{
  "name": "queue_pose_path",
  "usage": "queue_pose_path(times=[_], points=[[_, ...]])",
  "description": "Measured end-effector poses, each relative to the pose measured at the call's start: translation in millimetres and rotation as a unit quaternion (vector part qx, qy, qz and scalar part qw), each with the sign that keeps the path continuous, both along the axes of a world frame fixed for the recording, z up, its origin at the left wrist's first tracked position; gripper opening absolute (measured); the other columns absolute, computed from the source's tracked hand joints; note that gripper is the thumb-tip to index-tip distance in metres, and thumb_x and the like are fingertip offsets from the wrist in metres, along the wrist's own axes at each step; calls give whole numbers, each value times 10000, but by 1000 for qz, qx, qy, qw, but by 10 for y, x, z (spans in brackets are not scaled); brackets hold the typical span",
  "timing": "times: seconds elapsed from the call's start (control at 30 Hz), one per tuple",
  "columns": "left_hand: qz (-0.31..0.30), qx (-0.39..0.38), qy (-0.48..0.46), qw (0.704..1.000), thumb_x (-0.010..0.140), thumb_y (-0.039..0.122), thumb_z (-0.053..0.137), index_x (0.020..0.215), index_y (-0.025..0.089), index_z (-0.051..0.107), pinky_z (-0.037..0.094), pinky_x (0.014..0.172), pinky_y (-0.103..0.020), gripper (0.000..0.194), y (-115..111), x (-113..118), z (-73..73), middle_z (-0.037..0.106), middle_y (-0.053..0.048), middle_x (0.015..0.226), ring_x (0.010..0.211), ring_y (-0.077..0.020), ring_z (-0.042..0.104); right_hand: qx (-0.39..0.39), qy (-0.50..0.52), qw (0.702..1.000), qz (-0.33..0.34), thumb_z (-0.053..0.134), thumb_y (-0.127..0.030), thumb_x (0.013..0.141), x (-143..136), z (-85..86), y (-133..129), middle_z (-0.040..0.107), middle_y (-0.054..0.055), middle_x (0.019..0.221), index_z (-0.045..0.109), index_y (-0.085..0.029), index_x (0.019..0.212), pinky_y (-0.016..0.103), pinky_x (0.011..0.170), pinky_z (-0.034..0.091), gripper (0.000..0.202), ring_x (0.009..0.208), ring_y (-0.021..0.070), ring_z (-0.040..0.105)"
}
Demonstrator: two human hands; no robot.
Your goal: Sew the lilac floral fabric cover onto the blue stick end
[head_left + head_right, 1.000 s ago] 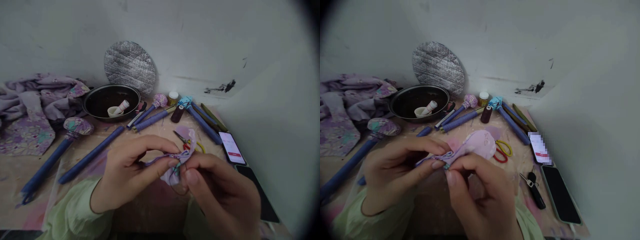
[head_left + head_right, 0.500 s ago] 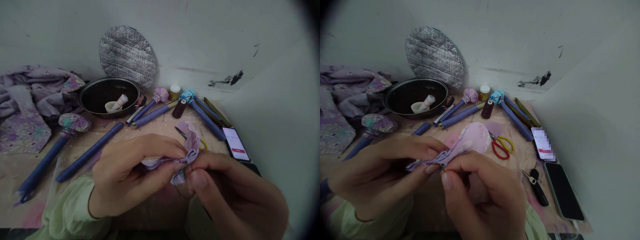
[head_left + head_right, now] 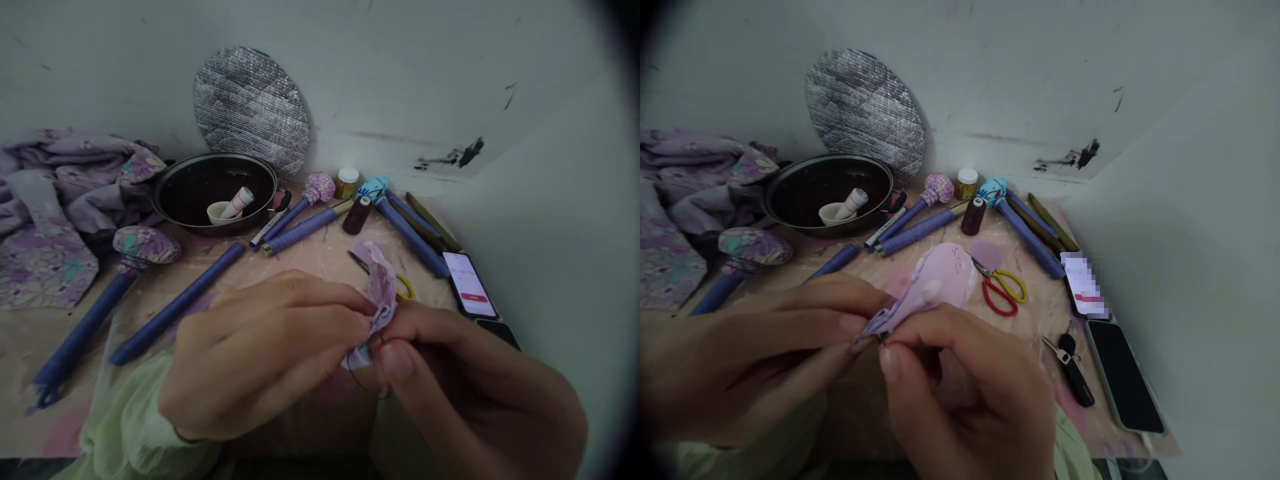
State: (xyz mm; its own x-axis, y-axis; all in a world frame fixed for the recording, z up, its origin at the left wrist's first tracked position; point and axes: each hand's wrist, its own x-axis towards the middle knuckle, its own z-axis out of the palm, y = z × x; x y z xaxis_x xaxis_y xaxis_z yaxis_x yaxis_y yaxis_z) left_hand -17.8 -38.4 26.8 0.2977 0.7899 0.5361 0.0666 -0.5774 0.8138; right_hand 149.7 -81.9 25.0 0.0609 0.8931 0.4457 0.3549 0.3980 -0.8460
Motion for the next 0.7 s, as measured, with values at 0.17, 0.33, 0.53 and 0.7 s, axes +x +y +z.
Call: queue_pose_path(times=[0.17, 0.33, 0.53, 0.7], points=[[-127, 160, 143, 968, 763, 155, 794, 1100, 222, 743, 607, 865, -167, 348, 89, -136, 38, 777, -43, 1081, 934, -187, 754, 6, -18, 1000, 2, 619, -159, 830, 27, -14, -36, 632, -51, 547, 654, -263, 758, 202, 375, 401, 132, 408, 90, 529], [-129, 188, 233, 946, 844, 239, 720, 1223, 283, 685, 633, 876, -340, 383, 161, -303, 6, 772, -70, 1080, 974, -258, 744, 1, -39, 999, -5, 617, -208, 854, 39, -16, -61, 658, -39, 573, 651, -265, 768, 217, 362, 375, 109, 412, 101, 540], [-62, 158, 169, 971, 862, 295, 706, 1156, 328, 710, 642, 849, -337, 296, -48, -99, -44, 786, -27, 1018, 916, -237, 751, 0, -40, 999, -11, 613, -223, 853, 44, 4, -56, 605, -40, 513, 655, -267, 751, 238, 346, 357, 119, 377, 107, 497], [152, 96, -15, 984, 923, 297, 601, 1117, 397, 714, 644, 827, -430, 246, -318, 375, -48, 782, 8, 878, 825, -255, 737, -13, -21, 1000, 12, 641, -210, 836, 67, 27, -36, 622, -39, 509, 689, -262, 744, 231, 343, 381, 116, 376, 110, 512]])
